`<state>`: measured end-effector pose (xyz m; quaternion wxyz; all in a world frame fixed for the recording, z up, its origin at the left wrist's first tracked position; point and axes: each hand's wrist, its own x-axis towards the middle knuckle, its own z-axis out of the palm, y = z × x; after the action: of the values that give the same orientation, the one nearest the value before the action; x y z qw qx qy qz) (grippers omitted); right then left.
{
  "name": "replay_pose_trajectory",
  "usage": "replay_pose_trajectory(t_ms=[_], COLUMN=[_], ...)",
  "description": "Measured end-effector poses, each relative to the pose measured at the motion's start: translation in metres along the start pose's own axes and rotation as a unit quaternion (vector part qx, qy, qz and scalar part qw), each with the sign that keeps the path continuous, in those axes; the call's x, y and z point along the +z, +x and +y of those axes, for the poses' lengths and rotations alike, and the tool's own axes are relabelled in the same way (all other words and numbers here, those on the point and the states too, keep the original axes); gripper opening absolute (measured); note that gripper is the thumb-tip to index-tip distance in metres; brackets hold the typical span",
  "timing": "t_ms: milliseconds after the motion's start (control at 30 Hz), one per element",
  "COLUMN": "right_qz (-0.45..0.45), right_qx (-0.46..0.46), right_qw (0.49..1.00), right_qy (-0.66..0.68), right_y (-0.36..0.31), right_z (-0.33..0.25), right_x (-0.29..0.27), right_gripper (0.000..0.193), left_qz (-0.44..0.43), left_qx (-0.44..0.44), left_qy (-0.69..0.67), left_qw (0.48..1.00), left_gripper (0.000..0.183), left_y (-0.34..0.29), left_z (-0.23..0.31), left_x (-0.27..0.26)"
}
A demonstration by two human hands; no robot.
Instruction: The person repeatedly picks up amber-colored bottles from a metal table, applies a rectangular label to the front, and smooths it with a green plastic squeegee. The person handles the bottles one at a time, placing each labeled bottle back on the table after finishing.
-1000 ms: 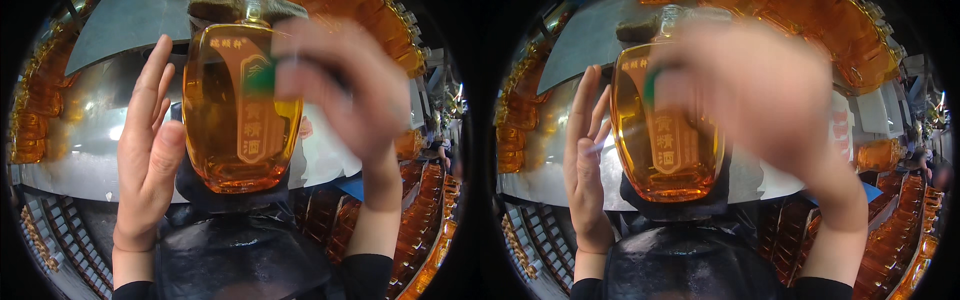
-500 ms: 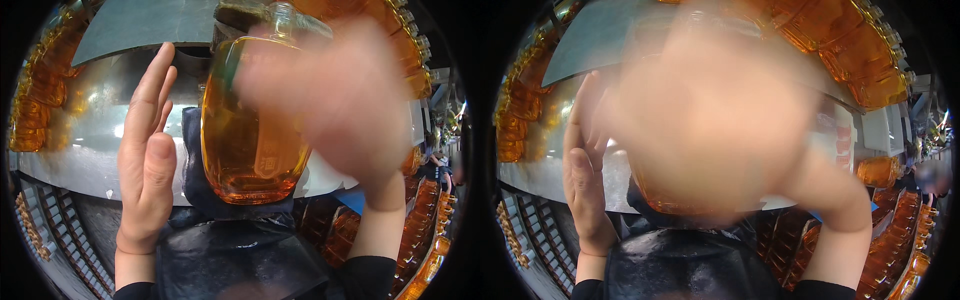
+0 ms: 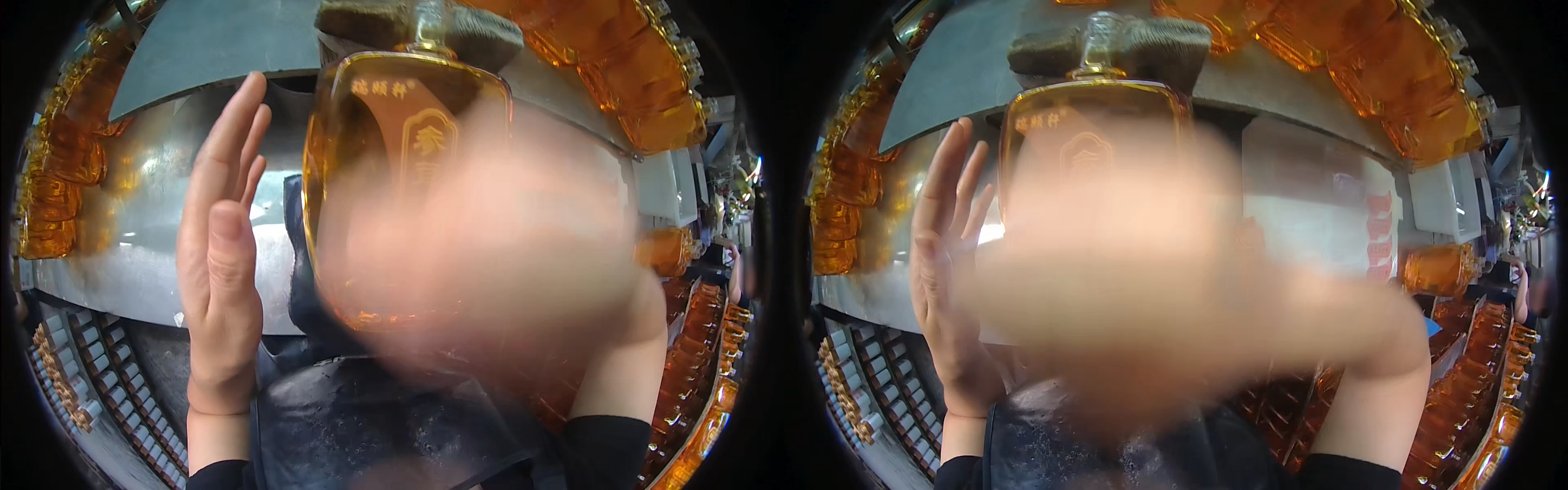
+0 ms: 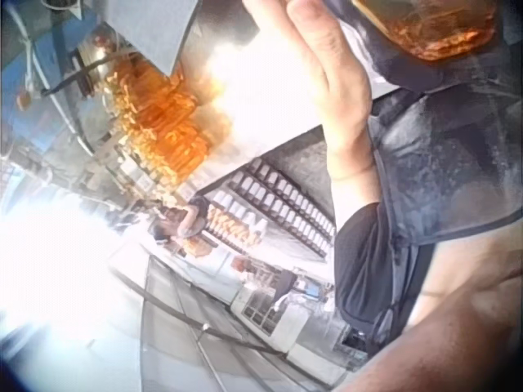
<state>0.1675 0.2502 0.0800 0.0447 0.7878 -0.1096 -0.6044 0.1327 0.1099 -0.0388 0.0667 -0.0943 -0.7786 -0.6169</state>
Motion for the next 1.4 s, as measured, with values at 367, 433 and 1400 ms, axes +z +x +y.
replay_pose_trajectory(t_ms=[367,433,1400], right_qz=[-0.498,-0.430,-0.168], right_qx=[-0.640,-0.730,-0.891], right_qw=[-0.126,0.010,-0.196], right_qy=[-0.572,-0.532,-0.374], right_y=[0.019,-0.010,-0.124], right_z=[-0.136,-0.126,-0.046], right_x=[0.011,0.032,0.205], right_gripper=[0.025,0.038,0.036], left_qz=[-0.163,-0.172,0.604], left_qx=[-0.166,-0.106,-0.040], left_qy=[-0.312,-0.336,0.388], left_qw=[0.921,0.920,0.695], left_gripper=[0.054,0.053,0.065], left_y=[0.025,0.021,0.049], left_z=[-0.002,0.020,-0.225], left_x=[0.006,0.015,-0.431])
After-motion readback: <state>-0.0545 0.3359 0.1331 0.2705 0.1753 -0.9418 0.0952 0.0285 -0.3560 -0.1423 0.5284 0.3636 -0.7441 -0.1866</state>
